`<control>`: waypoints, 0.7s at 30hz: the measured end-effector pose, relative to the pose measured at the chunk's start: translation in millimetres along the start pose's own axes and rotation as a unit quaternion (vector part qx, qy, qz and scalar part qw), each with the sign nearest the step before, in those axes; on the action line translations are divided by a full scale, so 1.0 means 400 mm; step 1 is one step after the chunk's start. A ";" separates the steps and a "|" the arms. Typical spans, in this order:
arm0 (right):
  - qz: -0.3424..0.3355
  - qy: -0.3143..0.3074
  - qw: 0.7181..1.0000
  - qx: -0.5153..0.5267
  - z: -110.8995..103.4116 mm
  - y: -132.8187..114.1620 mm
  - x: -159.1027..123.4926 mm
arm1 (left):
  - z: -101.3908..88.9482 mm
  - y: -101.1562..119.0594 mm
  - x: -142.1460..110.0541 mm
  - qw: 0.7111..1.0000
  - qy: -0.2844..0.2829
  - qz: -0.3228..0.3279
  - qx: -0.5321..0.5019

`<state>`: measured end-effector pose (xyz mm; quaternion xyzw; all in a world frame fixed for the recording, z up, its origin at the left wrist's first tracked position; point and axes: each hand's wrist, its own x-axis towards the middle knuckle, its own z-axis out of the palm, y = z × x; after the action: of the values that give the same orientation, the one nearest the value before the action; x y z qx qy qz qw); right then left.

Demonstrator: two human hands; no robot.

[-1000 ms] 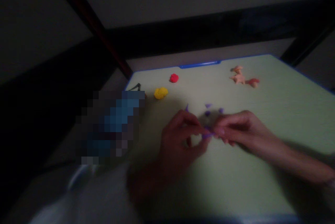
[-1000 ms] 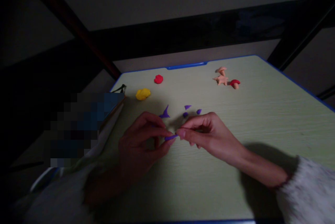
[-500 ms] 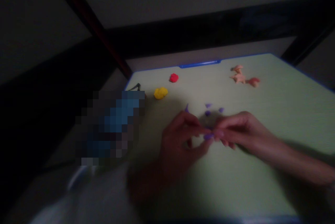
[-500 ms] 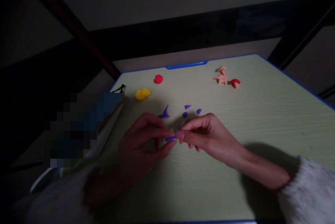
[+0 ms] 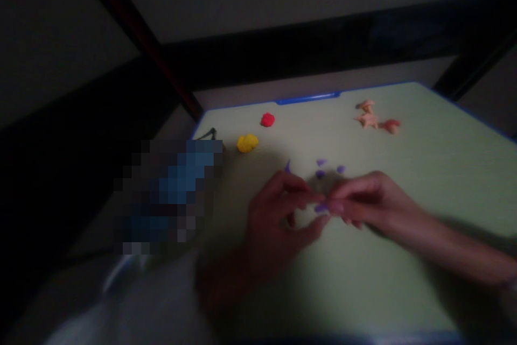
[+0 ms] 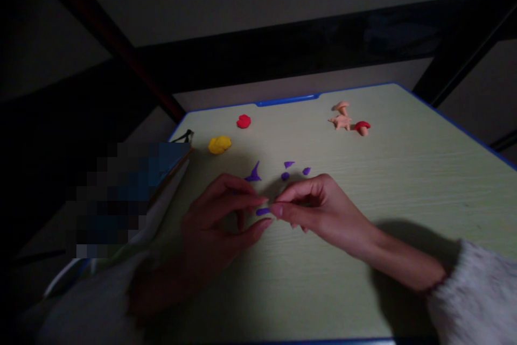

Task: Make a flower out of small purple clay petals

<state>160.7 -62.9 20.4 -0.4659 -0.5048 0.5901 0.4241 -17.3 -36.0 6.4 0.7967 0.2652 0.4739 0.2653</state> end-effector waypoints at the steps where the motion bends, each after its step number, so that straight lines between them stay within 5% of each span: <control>1: -0.002 0.007 1.000 -0.002 -0.002 0.000 0.000 | -0.001 0.001 0.002 1.000 -0.001 0.001 0.003; 9: -0.004 0.053 0.999 -0.010 -0.029 0.007 0.016 | -0.008 -0.004 -0.001 0.995 -0.005 0.042 0.088; 14: -0.019 0.133 0.991 0.023 -0.060 0.018 0.030 | 0.002 -0.026 -0.020 0.982 -0.086 0.054 0.161; 21: -0.007 0.113 0.994 0.007 -0.061 0.017 0.034 | 0.022 -0.029 -0.015 0.965 -0.140 0.010 0.221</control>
<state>181.7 -45.9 10.5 -0.5230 -0.4530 0.5345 0.4854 -13.8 -32.9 -8.7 0.8966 0.3152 0.2900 0.1124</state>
